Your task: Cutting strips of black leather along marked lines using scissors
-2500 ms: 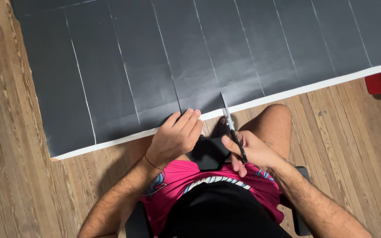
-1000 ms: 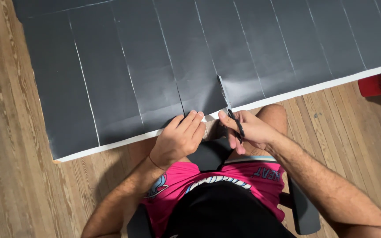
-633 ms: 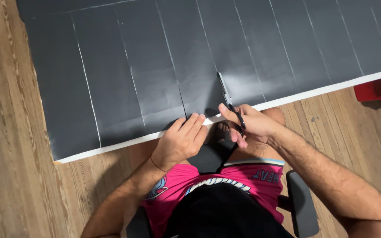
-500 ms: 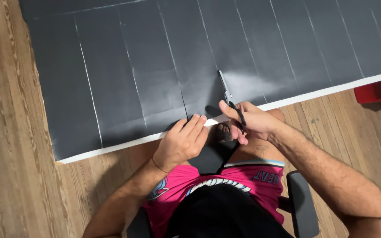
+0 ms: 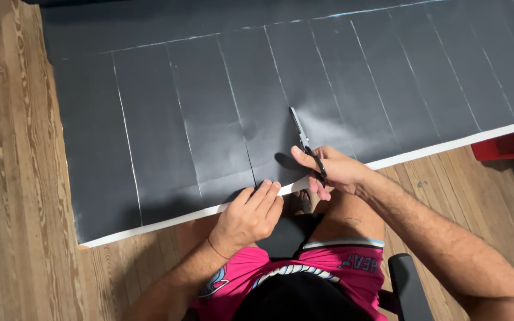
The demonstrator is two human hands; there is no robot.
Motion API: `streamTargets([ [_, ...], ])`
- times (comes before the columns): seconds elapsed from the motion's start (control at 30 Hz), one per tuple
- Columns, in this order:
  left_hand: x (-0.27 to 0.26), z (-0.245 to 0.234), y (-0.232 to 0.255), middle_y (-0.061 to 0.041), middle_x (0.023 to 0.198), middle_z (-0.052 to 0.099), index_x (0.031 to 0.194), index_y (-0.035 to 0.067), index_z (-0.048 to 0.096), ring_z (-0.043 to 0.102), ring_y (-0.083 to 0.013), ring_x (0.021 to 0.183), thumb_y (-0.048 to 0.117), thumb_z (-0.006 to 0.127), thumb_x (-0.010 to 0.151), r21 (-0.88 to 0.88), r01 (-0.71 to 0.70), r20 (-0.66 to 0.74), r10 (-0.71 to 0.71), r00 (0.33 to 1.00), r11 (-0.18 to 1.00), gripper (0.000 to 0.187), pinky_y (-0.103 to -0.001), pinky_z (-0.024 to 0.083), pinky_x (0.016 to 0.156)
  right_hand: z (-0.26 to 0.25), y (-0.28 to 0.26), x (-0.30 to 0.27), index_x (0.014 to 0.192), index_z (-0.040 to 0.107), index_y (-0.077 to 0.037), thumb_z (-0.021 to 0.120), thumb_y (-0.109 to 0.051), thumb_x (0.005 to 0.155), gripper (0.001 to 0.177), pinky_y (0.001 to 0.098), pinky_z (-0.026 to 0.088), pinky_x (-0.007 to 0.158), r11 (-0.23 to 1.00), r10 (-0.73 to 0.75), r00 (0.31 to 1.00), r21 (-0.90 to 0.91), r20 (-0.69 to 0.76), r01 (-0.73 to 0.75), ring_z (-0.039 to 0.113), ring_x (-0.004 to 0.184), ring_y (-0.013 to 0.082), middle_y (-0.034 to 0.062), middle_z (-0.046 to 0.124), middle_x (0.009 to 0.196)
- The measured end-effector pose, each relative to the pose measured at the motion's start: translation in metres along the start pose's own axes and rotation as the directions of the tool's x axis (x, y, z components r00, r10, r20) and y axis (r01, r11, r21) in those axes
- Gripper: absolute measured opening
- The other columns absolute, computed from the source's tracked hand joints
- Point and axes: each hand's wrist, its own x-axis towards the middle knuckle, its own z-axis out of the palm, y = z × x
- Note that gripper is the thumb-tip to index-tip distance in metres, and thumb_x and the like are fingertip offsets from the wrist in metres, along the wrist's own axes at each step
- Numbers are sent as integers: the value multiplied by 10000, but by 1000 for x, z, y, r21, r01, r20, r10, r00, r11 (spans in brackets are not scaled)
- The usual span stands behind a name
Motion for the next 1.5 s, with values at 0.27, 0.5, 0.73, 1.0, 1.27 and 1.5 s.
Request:
streamTargets([
  [0.27,2,0,0,-169,1032,728,893,77,693,729,-293,950,135,473,1047,8,25,-23,-25,999,1000,275,-381,575,795,0,-6,17,560,558,52,722,-553,931,728,348,484,254,999,-35,999,0,-9,35,560,259,299,250,559,425],
  [0.5,3,-2,0,-177,1034,732,885,73,693,732,-296,942,129,475,1049,-7,35,-23,-35,999,999,279,-381,575,793,-5,-10,36,616,562,39,731,-562,927,698,335,480,258,999,-44,999,12,-13,44,558,258,302,248,560,434],
  [0.73,30,-32,-14,-171,1054,757,894,52,700,736,-273,974,46,489,1033,-55,-7,109,13,994,998,253,-337,546,705,3,-56,29,477,594,64,554,-651,928,847,307,443,433,975,47,998,-219,47,-36,488,293,240,179,493,355],
  [1.0,33,-34,-15,-155,1063,750,884,76,684,741,-255,993,39,521,1032,-45,0,138,6,990,999,224,-301,498,656,3,-74,42,474,576,55,583,-649,921,835,252,350,400,975,20,999,-220,30,-13,460,288,222,165,484,355],
  [1.27,34,-33,-17,-142,1059,761,871,85,702,747,-237,984,29,572,1023,-45,11,152,-4,988,999,208,-288,491,649,1,-92,63,477,581,45,585,-657,923,832,260,350,394,976,17,999,-219,34,-9,453,301,221,168,475,359],
  [1.5,33,-34,-19,-135,1073,769,889,89,704,754,-236,993,54,558,1032,-48,19,152,-11,988,999,207,-298,499,667,-2,-104,81,485,585,42,589,-660,925,828,257,353,379,976,-10,999,-218,33,17,464,301,225,163,482,368],
])
